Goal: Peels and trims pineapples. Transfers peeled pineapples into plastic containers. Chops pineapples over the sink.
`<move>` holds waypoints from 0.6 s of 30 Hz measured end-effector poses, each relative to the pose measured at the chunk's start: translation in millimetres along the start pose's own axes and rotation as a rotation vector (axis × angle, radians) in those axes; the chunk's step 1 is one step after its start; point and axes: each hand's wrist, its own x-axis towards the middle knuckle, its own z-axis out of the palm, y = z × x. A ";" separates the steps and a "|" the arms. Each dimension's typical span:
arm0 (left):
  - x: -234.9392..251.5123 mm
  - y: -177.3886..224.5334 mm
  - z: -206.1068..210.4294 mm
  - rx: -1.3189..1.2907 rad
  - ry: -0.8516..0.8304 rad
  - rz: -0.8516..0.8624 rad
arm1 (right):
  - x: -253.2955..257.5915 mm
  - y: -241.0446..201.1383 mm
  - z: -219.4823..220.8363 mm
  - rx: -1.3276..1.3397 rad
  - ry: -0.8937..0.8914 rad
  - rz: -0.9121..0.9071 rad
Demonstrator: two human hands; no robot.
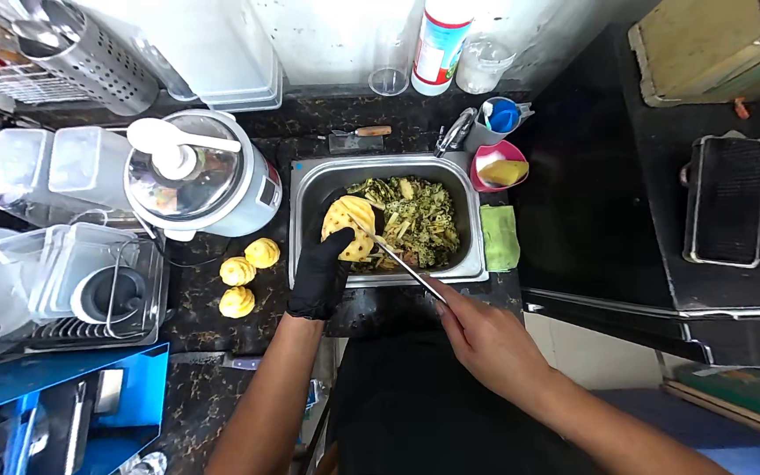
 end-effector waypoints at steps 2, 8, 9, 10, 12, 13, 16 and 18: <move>-1.3 -1.4 3.9 0.020 0.006 0.026 | -0.3 1.8 1.7 -0.037 0.009 -0.002; -0.9 -4.3 5.6 0.062 0.049 0.028 | -2.5 5.1 4.7 -0.118 0.029 -0.015; -1.8 -5.1 6.6 0.062 0.054 0.035 | -1.9 4.5 5.7 -0.137 0.033 -0.013; -3.3 -6.5 8.5 0.065 0.059 0.045 | -0.7 3.8 7.3 -0.155 0.035 -0.008; -9.0 -10.6 15.4 0.071 0.052 0.052 | 4.5 1.7 12.2 -0.167 0.029 0.006; -12.5 -13.1 19.3 0.073 0.047 0.033 | 7.3 0.7 14.5 -0.161 0.021 0.016; -14.2 -12.6 20.9 0.091 0.058 -0.012 | 11.9 0.3 11.2 -0.157 0.012 0.021; -13.5 -2.6 17.0 0.095 0.077 -0.007 | 10.9 1.7 6.9 -0.127 0.028 0.000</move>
